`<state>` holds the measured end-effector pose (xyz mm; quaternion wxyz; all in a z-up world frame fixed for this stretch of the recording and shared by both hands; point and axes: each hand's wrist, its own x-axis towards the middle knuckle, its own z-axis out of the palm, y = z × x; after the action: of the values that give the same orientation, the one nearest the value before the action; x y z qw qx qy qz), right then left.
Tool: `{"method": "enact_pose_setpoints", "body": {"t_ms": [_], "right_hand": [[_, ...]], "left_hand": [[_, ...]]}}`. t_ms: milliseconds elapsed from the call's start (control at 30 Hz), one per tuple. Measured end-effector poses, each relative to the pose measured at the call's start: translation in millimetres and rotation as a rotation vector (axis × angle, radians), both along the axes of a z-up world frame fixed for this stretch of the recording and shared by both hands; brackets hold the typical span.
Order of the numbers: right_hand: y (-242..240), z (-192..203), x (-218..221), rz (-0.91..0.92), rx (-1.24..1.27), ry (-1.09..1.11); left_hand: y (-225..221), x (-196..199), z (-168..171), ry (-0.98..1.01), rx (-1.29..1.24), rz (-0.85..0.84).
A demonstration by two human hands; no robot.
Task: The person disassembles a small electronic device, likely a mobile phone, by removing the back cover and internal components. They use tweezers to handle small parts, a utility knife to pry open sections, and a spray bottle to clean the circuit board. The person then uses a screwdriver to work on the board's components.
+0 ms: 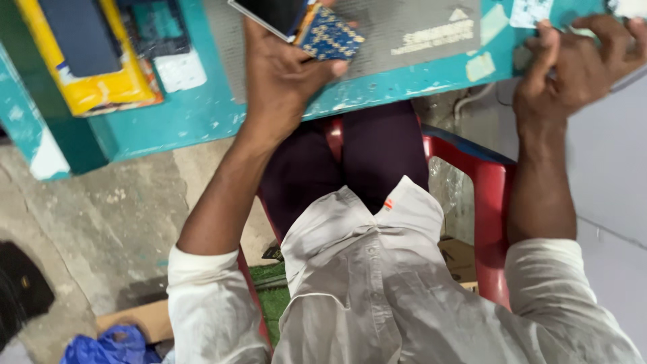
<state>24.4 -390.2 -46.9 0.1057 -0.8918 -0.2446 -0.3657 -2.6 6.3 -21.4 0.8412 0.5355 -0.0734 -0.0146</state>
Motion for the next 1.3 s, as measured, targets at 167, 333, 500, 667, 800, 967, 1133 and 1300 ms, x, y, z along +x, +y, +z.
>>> {"method": "enact_pose_setpoints", "body": {"t_ms": [167, 333, 500, 667, 800, 967, 1133, 1300], "right_hand": [[-8.3, -12.1, -1.3, 0.098, 0.185, 0.159], [31.5, 24.6, 0.4, 0.193, 0.117, 0.145], [114.4, 71.4, 12.0, 0.489, 0.052, -0.032], [164.2, 78.8, 22.0, 0.626, 0.196, 0.128], [161.9, 77.0, 20.1, 0.577, 0.371, 0.308], [152.1, 70.9, 18.4, 0.490, 0.509, 0.461], [151.7, 70.4, 21.0, 0.510, 0.473, 0.486], [151.3, 68.4, 18.7, 0.441, 0.405, 0.520]], "left_hand": [[0.5, -1.0, -17.3, -0.066, -0.041, -0.024], [2.3, 3.4, -24.7, -0.129, 0.022, -0.029], [1.2, 4.7, -26.3, -0.136, 0.049, -0.025], [-0.1, 5.3, -16.7, -0.134, -0.019, -0.031], [-0.6, 5.3, -7.4, -0.038, -0.040, -0.026], [1.5, 1.6, 0.8, 0.040, -0.056, -0.029], [0.7, 3.5, 4.0, 0.020, -0.087, -0.029], [1.7, 4.8, 5.4, 0.021, -0.074, -0.029]]}}
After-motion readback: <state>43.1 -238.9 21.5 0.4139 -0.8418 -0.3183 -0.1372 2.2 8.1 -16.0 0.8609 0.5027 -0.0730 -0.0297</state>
